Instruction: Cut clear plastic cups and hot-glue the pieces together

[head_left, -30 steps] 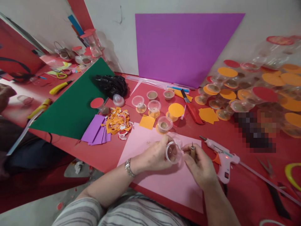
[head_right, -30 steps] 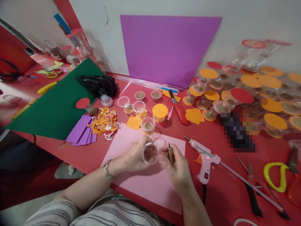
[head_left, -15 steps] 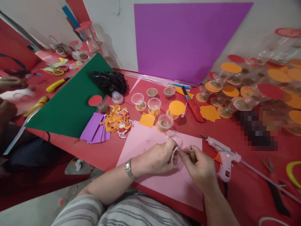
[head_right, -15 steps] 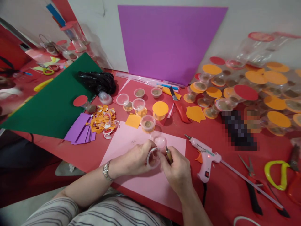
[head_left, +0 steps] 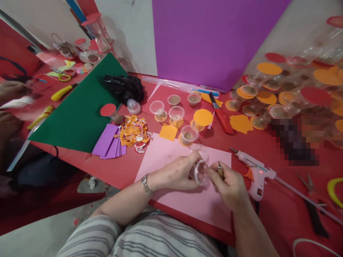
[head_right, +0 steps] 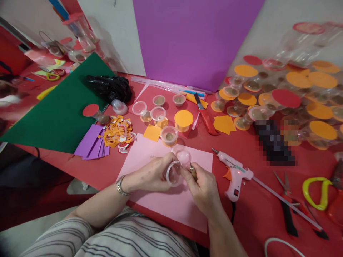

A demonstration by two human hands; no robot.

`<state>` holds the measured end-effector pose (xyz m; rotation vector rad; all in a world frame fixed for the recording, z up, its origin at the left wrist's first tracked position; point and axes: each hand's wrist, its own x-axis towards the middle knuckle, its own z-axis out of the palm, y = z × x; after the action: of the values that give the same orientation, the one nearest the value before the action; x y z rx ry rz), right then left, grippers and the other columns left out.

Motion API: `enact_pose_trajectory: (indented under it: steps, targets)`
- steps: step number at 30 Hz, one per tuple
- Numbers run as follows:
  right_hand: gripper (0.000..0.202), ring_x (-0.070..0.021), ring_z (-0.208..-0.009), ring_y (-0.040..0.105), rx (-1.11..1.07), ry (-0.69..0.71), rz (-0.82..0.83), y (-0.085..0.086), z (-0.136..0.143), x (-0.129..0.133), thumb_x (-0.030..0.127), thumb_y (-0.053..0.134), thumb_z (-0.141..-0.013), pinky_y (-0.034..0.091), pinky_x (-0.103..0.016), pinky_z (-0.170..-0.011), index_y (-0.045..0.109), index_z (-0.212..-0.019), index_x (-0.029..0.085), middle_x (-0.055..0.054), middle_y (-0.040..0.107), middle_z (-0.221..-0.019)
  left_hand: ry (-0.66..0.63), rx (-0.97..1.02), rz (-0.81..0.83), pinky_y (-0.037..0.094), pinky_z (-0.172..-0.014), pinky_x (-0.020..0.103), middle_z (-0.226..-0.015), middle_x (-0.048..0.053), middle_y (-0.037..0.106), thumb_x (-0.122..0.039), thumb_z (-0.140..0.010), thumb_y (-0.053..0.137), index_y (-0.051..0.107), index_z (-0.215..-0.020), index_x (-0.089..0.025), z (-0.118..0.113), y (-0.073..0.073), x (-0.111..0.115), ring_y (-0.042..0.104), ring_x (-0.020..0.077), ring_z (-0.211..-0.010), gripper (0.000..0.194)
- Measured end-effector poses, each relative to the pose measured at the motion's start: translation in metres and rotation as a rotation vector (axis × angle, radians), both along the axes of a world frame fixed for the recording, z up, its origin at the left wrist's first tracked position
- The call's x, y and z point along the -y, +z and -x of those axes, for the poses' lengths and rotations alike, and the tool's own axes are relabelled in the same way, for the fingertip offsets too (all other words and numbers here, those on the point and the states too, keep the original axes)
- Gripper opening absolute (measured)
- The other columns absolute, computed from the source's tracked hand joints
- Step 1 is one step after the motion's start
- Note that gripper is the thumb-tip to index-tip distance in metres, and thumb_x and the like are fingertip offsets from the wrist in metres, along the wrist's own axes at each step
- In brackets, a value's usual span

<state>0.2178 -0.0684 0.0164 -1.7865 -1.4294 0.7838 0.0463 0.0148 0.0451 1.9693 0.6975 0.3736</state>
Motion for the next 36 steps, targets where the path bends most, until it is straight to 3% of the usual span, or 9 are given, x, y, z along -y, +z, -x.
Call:
enact_pose_trajectory:
  steps: [4,8,11,17,22,27,32,36]
  targets:
    - [0.045,-0.0106,-0.038,0.038,0.047,-0.022,-0.065,0.0,0.002,-0.001,0.058,0.046,-0.094,0.032,-0.024,-0.046,0.045,-0.063,0.024,0.008,0.04,-0.041,0.043,0.037,-0.097,0.049,-0.067,0.025,-0.087,0.003,0.068,-0.017,-0.069,0.064,0.05,-0.103,-0.019,0.0,0.0,0.0,0.063,0.0142,-0.071,0.036]
    - [0.047,-0.0104,-0.038,0.036,0.101,-0.045,-0.163,-0.001,0.002,-0.002,0.055,0.045,-0.095,0.032,-0.025,-0.046,0.041,-0.06,0.025,0.007,0.038,-0.04,0.055,0.019,-0.064,0.046,-0.059,0.023,-0.081,0.001,0.067,-0.019,-0.072,0.061,0.046,-0.105,-0.018,0.0,-0.002,0.002,0.06,0.0123,-0.062,0.037]
    - [0.048,-0.01,-0.038,0.035,0.067,-0.035,-0.129,-0.001,0.0,-0.001,0.055,0.046,-0.095,0.032,-0.025,-0.046,0.04,-0.059,0.024,0.007,0.037,-0.04,0.07,-0.015,-0.044,0.042,-0.054,0.022,-0.073,-0.002,0.064,-0.022,-0.072,0.062,0.043,-0.101,-0.019,0.001,-0.004,0.002,0.056,0.0115,-0.057,0.036]
    - [0.046,-0.0081,-0.04,0.033,-0.317,-0.012,0.093,0.005,0.001,0.0,0.057,0.052,-0.091,0.028,-0.023,-0.041,0.04,-0.062,0.023,0.008,0.037,-0.045,0.023,0.06,-0.002,0.039,-0.054,0.02,-0.065,-0.006,0.057,-0.019,-0.069,0.061,0.043,-0.102,-0.021,0.003,-0.005,0.0,0.051,0.0091,-0.054,0.037]
    - [0.044,-0.0071,-0.04,0.03,-0.539,-0.037,0.141,0.005,0.002,-0.002,0.058,0.058,-0.088,0.023,-0.021,-0.037,0.048,-0.067,0.021,0.008,0.038,-0.049,0.059,0.051,0.054,0.039,-0.053,0.019,-0.069,-0.006,0.059,-0.018,-0.069,0.062,0.046,-0.099,-0.02,0.004,0.0,-0.002,0.051,0.0081,-0.055,0.034]
    - [0.043,-0.0081,-0.041,0.033,-0.399,-0.004,0.046,0.0,-0.002,-0.002,0.056,0.052,-0.092,0.027,-0.021,-0.038,0.053,-0.069,0.021,0.007,0.04,-0.049,0.111,-0.032,0.078,0.04,-0.053,0.019,-0.071,-0.005,0.06,-0.02,-0.067,0.064,0.048,-0.095,-0.019,0.003,0.006,-0.004,0.052,0.009,-0.057,0.032]
    - [0.04,-0.0075,-0.042,0.03,-0.016,0.033,-0.192,-0.002,0.002,-0.003,0.044,0.058,-0.091,0.028,-0.021,-0.044,0.049,-0.061,0.021,0.008,0.034,-0.047,0.095,0.01,0.034,0.042,-0.056,0.021,-0.075,-0.003,0.063,-0.021,-0.07,0.062,0.049,-0.101,-0.019,0.001,0.001,0.0,0.054,0.0096,-0.059,0.034]
    - [0.041,-0.0074,-0.042,0.025,0.071,0.063,-0.302,-0.003,0.005,-0.004,0.036,0.056,-0.093,0.026,-0.022,-0.043,0.043,-0.057,0.022,0.009,0.029,-0.046,0.099,0.055,0.022,0.042,-0.059,0.022,-0.079,-0.001,0.064,-0.03,-0.074,0.065,0.047,-0.1,-0.02,-0.001,-0.002,0.002,0.055,0.0105,-0.061,0.033]
